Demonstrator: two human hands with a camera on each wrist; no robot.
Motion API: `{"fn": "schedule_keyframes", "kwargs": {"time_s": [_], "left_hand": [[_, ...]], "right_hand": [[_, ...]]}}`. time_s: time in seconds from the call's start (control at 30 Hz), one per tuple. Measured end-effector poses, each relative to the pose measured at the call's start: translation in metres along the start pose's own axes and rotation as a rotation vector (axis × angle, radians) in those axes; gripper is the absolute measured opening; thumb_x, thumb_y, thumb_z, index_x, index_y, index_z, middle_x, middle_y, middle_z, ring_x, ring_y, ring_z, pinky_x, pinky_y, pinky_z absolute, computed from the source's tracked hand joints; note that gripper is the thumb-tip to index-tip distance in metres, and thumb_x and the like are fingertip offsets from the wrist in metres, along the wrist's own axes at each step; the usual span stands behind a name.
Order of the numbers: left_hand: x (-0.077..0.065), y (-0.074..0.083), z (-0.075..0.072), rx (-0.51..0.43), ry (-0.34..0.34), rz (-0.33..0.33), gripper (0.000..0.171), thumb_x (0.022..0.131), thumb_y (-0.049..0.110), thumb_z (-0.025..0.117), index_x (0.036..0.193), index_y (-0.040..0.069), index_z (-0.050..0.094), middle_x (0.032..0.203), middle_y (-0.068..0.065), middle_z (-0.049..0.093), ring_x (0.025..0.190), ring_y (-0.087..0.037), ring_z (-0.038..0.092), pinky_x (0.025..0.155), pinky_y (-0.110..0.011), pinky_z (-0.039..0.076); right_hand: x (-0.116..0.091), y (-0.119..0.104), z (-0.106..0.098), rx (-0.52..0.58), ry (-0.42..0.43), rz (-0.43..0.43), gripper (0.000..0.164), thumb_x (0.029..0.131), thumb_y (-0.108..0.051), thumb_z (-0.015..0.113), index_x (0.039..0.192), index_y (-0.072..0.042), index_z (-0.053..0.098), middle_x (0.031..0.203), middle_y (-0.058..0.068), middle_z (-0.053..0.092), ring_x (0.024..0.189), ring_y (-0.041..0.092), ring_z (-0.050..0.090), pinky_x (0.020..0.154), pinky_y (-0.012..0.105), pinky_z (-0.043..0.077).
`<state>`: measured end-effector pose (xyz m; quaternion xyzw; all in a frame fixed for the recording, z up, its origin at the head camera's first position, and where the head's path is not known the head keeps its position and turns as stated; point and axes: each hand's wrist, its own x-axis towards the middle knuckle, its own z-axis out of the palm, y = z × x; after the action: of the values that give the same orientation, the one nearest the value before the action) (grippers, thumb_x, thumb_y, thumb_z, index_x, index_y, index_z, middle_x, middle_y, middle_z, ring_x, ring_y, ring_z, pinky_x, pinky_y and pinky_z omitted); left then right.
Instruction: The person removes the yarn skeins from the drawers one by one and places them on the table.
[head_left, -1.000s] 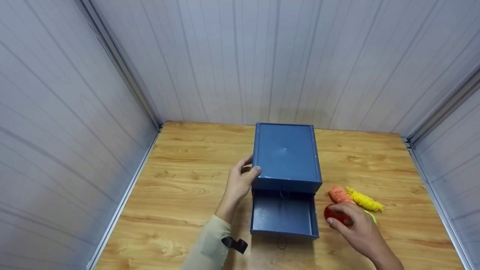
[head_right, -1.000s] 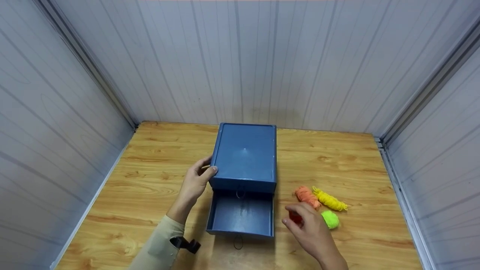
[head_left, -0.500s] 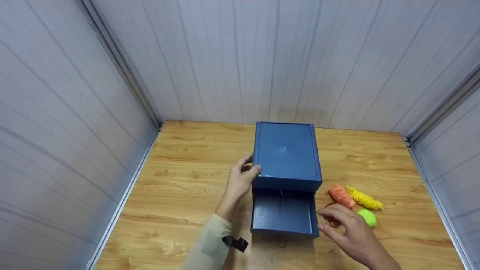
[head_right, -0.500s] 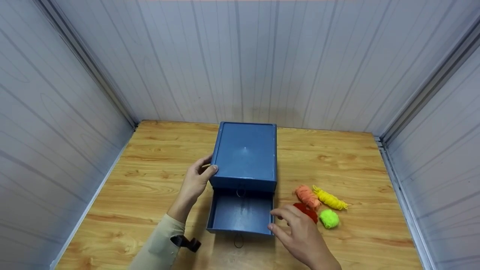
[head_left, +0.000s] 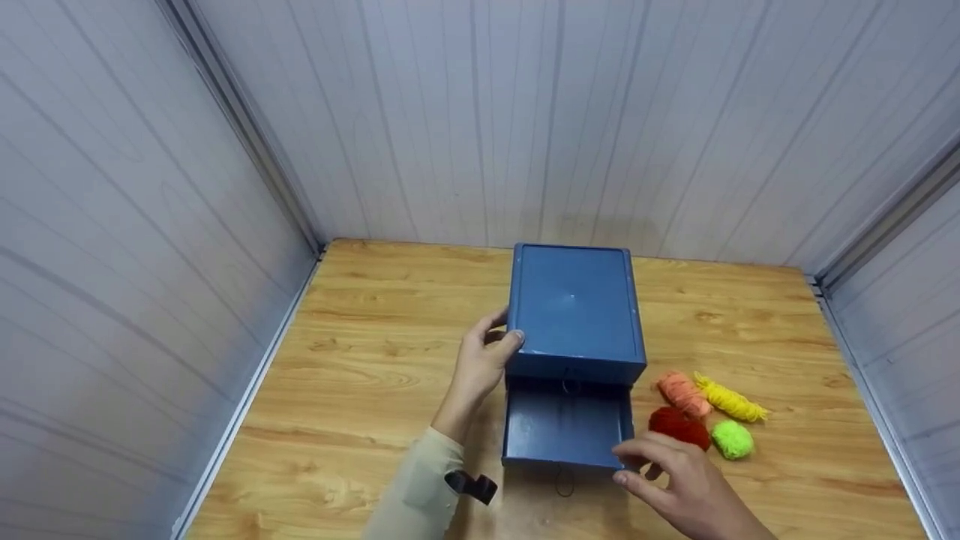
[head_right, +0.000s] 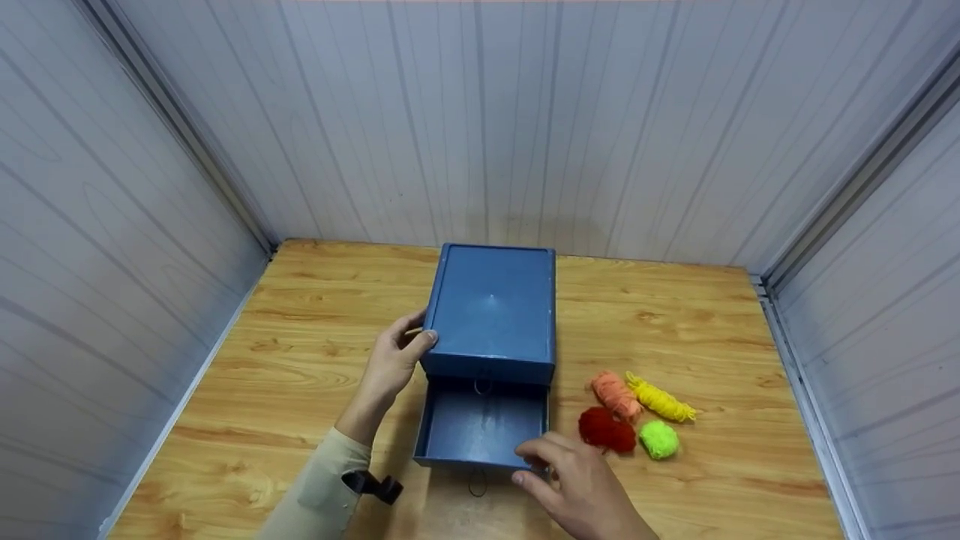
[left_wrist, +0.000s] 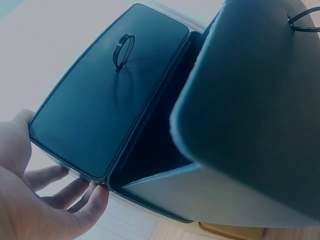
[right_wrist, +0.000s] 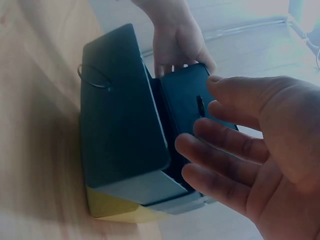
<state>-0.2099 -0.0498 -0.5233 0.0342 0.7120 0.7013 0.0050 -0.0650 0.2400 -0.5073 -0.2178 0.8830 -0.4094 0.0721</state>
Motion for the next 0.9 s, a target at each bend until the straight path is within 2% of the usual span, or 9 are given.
{"fn": "schedule_keyframes", "kwargs": {"time_s": [0.13,0.33,0.63,0.9], "left_hand": [[-0.001,0.000,0.001,-0.013,-0.003,0.000,0.055,0.093,0.013,0.070,0.145,0.000,0.055,0.137,-0.019,0.061,0.110,-0.027,0.062,0.086,-0.031,0.056],[-0.002,-0.001,0.000,-0.009,-0.007,-0.019,0.054,0.094,0.015,0.069,0.145,0.003,0.056,0.138,-0.017,0.061,0.111,-0.025,0.062,0.086,-0.031,0.056],[-0.003,0.001,-0.001,-0.011,0.000,-0.013,0.053,0.094,0.015,0.069,0.144,0.002,0.057,0.136,-0.017,0.062,0.110,-0.026,0.062,0.086,-0.032,0.056],[-0.001,0.001,0.000,0.003,0.003,-0.012,0.054,0.093,0.015,0.069,0.144,0.002,0.057,0.136,-0.017,0.062,0.110,-0.026,0.062,0.085,-0.032,0.056]], "right_hand": [[0.002,0.001,0.005,0.019,-0.076,0.025,0.027,0.100,-0.038,0.066,0.116,-0.017,0.074,0.105,0.000,0.075,0.086,-0.001,0.064,0.071,0.023,0.058],[0.004,0.005,0.014,0.009,-0.149,0.020,0.030,0.099,-0.040,0.066,0.114,-0.015,0.074,0.102,-0.005,0.076,0.084,-0.002,0.066,0.072,0.023,0.058],[0.007,0.013,0.032,0.090,-0.259,0.003,0.028,0.100,-0.035,0.067,0.114,-0.012,0.074,0.098,-0.008,0.075,0.084,-0.002,0.065,0.070,0.024,0.057],[0.010,0.022,0.048,0.131,-0.385,0.140,0.027,0.099,-0.037,0.068,0.114,-0.016,0.074,0.097,-0.015,0.073,0.084,-0.001,0.065,0.073,0.024,0.056]]}}
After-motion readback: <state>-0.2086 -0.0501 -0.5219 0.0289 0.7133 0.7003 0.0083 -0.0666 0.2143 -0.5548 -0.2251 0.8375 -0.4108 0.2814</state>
